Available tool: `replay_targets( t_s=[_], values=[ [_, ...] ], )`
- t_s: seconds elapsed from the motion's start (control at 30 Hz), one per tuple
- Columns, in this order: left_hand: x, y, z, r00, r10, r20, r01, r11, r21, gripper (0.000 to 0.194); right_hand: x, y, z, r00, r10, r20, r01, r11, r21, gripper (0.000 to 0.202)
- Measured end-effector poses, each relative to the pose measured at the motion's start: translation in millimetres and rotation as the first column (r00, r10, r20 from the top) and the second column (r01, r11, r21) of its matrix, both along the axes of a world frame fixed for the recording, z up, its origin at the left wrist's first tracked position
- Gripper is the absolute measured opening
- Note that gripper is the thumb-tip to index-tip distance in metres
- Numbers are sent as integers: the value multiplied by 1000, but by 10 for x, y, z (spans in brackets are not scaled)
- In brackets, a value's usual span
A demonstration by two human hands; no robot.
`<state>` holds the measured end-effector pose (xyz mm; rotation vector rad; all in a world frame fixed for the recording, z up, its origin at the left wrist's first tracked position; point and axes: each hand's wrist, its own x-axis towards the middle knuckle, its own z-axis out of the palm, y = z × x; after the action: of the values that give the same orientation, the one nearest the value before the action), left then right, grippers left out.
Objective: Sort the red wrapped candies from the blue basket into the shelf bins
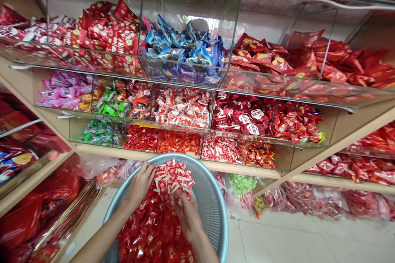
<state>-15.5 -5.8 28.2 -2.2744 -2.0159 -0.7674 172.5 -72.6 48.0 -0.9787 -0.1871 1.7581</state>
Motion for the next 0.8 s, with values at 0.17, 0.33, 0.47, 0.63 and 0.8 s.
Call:
replay_targets(
  t_s=[0.17,0.33,0.47,0.63,0.8],
  values=[
    [-13,-20,-6,1000,-16,-11,15,998,-60,30,8,-7,46,1000,-22,-2,22,999,-36,33],
    [27,-237,173,975,-112,194,120,992,-27,33,-27,-3,64,999,44,30,-44,999,-17,33],
    [141,-521,316,867,-269,420,324,944,-63,33,-72,7,96,983,169,67,-172,984,41,32],
    [198,-712,320,759,-287,585,440,888,-136,39,-111,12,85,968,219,122,-229,971,73,34],
    [132,-676,319,748,-284,600,489,847,-209,40,-117,4,46,958,252,140,-265,960,86,36]
  ],
)
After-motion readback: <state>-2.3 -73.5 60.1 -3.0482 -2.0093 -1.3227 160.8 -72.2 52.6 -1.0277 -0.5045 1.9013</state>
